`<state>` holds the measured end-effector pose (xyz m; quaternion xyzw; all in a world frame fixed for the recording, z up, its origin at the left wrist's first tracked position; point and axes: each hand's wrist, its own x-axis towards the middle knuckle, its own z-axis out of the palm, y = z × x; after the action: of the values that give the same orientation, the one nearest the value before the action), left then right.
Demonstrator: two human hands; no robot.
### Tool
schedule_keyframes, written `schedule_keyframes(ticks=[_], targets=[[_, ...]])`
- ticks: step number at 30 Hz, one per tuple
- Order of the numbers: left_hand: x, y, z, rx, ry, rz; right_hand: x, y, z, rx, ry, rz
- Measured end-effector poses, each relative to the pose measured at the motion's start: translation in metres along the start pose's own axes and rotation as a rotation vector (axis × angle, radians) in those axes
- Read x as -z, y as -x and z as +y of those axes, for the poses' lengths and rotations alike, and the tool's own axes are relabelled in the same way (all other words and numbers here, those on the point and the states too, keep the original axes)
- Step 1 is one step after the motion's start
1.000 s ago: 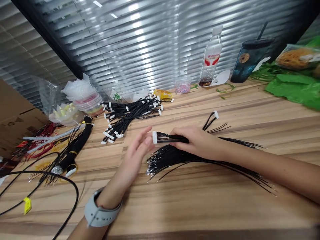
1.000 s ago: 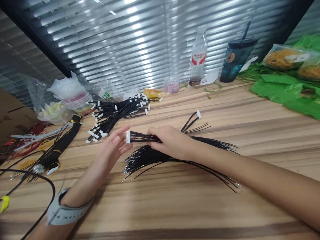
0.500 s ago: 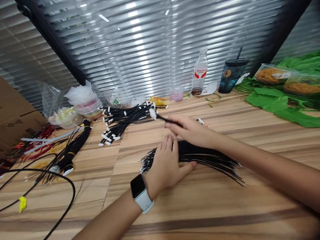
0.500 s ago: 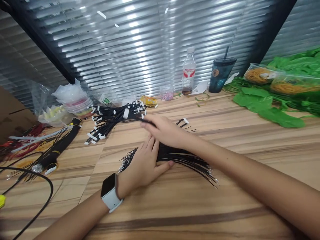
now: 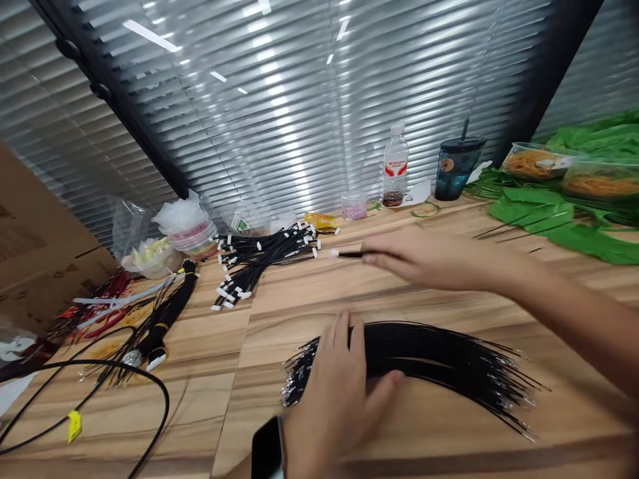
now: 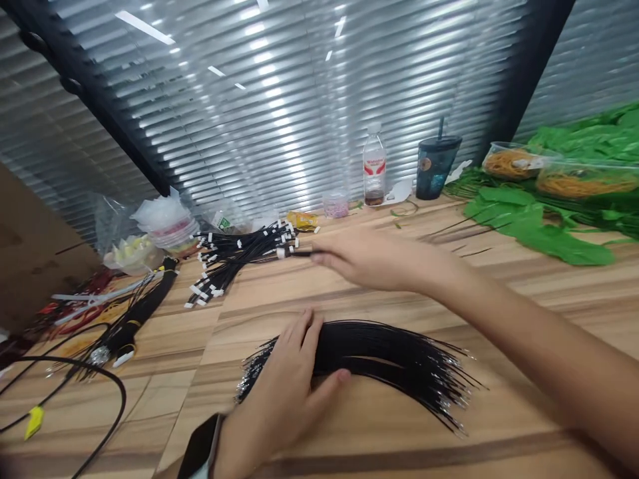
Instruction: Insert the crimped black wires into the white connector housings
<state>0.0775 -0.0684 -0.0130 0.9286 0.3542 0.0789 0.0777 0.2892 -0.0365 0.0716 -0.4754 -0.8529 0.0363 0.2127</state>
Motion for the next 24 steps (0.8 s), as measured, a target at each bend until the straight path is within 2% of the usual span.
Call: schedule_keyframes(ticks=[1, 3, 5, 7, 9, 11, 12, 17, 20, 23, 24], targets=[[0.004, 0.005, 0.003, -0.003, -0.007, 0.048, -0.011, -0.005, 0.003, 0.026, -0.068, -0.108], [0.014, 0.012, 0.004, -0.056, -0.016, 0.138, -0.031, -0.011, 0.005, -0.006, -0.130, -0.239], [0.024, 0.014, -0.007, -0.036, -0.007, 0.231, -0.044, -0.013, 0.002, -0.020, -0.147, -0.303], [0.031, 0.009, -0.028, 0.121, 0.062, 0.360, -0.051, -0.013, -0.003, -0.002, -0.157, -0.342], [0.034, 0.001, -0.054, 0.178, 0.291, 0.294, -0.056, -0.014, -0.008, 0.023, -0.171, -0.373], [0.032, -0.007, -0.077, 0.202, 0.592, 0.103, -0.061, -0.019, -0.010, 0.046, -0.184, -0.390], [0.030, -0.009, -0.085, 0.192, 0.679, 0.065, -0.064, -0.023, -0.010, 0.057, -0.189, -0.396], [0.021, -0.007, -0.102, 0.175, 0.714, 0.085, -0.079, -0.045, -0.003, 0.092, -0.226, -0.465], [0.018, -0.005, -0.107, 0.246, 0.878, 0.061, -0.082, -0.049, -0.007, 0.030, -0.199, -0.396], [0.015, -0.006, -0.114, 0.321, 1.045, 0.083, -0.085, -0.043, -0.028, -0.004, -0.133, -0.176], [0.014, -0.006, -0.115, 0.336, 1.085, 0.084, -0.088, -0.039, -0.037, 0.038, -0.112, -0.079]])
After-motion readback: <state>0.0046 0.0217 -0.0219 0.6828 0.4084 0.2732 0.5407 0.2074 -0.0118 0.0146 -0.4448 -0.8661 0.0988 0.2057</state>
